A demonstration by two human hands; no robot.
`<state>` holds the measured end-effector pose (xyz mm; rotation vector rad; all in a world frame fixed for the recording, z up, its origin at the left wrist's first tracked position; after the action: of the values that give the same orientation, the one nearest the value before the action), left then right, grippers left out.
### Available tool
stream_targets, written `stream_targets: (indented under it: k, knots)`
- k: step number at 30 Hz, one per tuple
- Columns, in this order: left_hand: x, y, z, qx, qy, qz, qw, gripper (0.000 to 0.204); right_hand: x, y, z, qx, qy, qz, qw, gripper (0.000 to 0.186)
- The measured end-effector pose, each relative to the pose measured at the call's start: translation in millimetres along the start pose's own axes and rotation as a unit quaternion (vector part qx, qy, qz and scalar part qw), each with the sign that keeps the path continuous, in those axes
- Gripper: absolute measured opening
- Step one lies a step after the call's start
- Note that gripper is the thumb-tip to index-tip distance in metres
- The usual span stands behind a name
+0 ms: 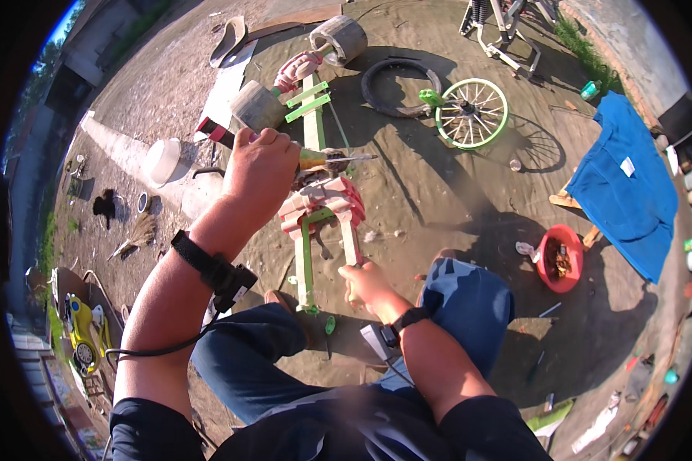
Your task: The person works on a green bicycle frame, using a screwdriver to remove and install components near the handlebars. They handle a pink part and a green tube, adjusting and securing them to the frame.
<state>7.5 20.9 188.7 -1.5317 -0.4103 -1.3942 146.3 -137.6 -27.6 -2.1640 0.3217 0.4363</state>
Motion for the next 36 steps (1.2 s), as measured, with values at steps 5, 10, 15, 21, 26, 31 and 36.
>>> stream_targets:
  k: [5,10,15,21,26,31,36]
  knots:
    - [-8.2,-9.2,-23.6,0.035,0.068,-0.046,0.996,0.026,-0.9,-8.0,-4.5,0.017,0.004,-0.044,0.999,0.02]
    - [-3.8,-15.2,-66.9,0.077,0.108,-0.06,0.989,0.028,1.9,-7.7,-7.2,0.063,0.014,-0.123,0.99,0.022]
    - [-11.8,-15.3,-113.6,0.14,0.095,-0.078,0.982,0.032,5.6,-12.1,-12.0,0.084,0.021,-0.269,0.959,0.035]
    - [-33.7,-5.2,-179.6,0.27,0.036,-0.096,0.958,0.046,6.6,-6.8,-13.6,0.13,0.048,-0.438,0.888,0.049]
    - [-43.8,7.0,-202.5,0.368,-0.072,-0.184,0.909,0.062,23.3,-12.4,-8.6,0.147,0.072,-0.501,0.85,0.046]
    - [-66.3,21.2,-237.3,0.429,-0.193,-0.236,0.85,0.068,11.9,-3.6,-16.8,0.159,0.08,-0.574,0.8,0.04]
    - [-83.2,37.9,-250.8,0.459,-0.193,-0.277,0.822,0.074,18.8,2.2,-12.4,0.101,0.07,-0.575,0.809,0.039]
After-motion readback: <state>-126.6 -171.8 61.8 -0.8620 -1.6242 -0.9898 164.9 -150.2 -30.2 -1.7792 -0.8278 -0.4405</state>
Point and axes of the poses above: each hand's wrist, its own z-axis towards the middle knuckle, its own x-axis out of the back of the hand, y = z × x, the point moved 1 cm from there along z, towards the middle knuckle, and after that the axes turned 7 degrees about x, right-handed, at the moved point
